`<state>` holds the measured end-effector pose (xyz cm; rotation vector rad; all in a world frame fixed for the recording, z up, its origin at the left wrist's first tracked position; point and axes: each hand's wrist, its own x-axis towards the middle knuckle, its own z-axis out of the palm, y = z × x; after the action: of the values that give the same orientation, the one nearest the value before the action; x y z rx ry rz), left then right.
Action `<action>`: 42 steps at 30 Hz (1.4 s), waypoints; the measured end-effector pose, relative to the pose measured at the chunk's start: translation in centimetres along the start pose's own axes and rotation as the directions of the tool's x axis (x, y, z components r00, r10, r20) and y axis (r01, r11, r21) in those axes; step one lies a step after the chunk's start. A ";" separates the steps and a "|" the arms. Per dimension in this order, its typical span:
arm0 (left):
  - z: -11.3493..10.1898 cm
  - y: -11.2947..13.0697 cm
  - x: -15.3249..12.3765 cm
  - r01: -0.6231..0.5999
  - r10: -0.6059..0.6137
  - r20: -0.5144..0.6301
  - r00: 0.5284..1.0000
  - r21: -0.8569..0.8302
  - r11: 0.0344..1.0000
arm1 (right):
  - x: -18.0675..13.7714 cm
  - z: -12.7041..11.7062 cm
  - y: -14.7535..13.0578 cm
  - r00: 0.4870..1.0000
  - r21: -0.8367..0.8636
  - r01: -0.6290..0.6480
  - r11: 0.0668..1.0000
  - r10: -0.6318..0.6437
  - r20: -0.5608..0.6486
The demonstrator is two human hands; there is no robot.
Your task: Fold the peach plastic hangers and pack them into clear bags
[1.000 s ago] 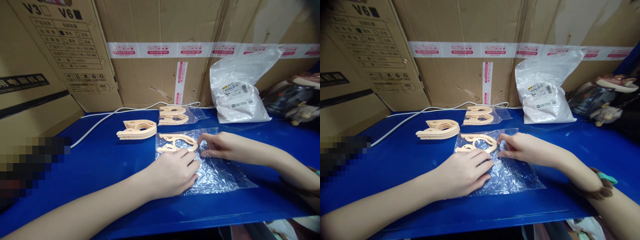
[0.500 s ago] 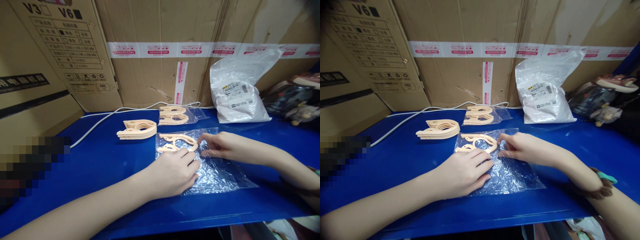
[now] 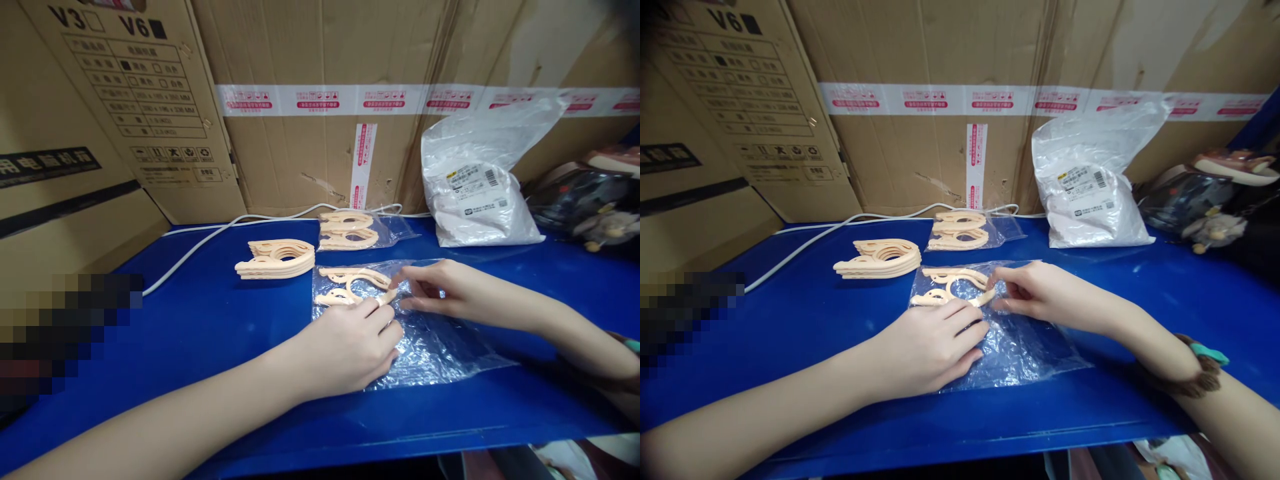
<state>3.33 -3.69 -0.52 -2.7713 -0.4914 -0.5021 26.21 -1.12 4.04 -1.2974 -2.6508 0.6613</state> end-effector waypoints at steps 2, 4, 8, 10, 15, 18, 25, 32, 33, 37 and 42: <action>0.0 0.0 0.0 0.002 -0.002 -0.006 1.000 -0.001 1.000 | 0.0 0.1 0.1 1.000 0.007 0.003 1.000 -0.003 0.029; 0.0 0.0 0.0 0.003 -0.003 -0.005 1.000 -0.006 1.000 | 0.1 0.2 0.2 1.000 0.003 -0.001 1.000 0.001 0.027; 0.0 0.0 0.0 0.000 0.000 0.002 1.000 -0.010 1.000 | 0.3 0.4 0.6 1.000 -0.036 -0.008 0.999 0.008 -0.016; -0.1 0.0 0.0 -0.002 0.002 0.003 1.000 -0.016 1.000 | 0.4 0.4 0.7 1.000 -0.046 -0.001 0.999 0.001 -0.017; -0.2 0.0 0.1 -0.003 0.003 0.019 1.000 -0.016 1.000 | 0.3 0.3 1.0 1.000 -0.040 0.011 0.999 -0.012 -0.026; -0.2 0.0 0.1 0.001 -0.001 0.041 0.999 -0.012 1.000 | 0.3 0.4 1.3 0.994 -0.046 0.083 0.995 -0.086 -0.065; -0.2 0.0 0.2 0.014 -0.013 0.071 0.997 -0.001 1.000 | 0.6 0.9 2.1 0.983 -0.013 0.164 0.986 -0.165 -0.082; -0.3 0.0 0.1 0.014 -0.014 0.049 0.999 0.006 1.000 | 0.6 0.7 2.4 0.981 0.007 0.190 0.982 -0.189 -0.040; -0.3 0.0 0.1 0.016 -0.016 0.053 0.998 0.004 1.000 | 0.6 0.7 2.4 0.981 0.007 0.189 0.982 -0.189 -0.039; -0.4 0.0 0.2 0.020 -0.021 0.065 0.998 0.015 1.000 | 0.6 0.8 2.0 0.981 -0.020 0.186 0.982 -0.187 -0.058; -0.3 0.1 0.2 0.028 -0.029 0.057 0.998 0.017 0.999 | 0.6 1.1 1.4 0.981 -0.040 0.164 0.986 -0.167 -0.097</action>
<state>3.44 -3.84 -0.16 -2.7735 -0.5463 -0.4245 26.54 -0.21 2.39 -1.0711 -2.6600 0.5197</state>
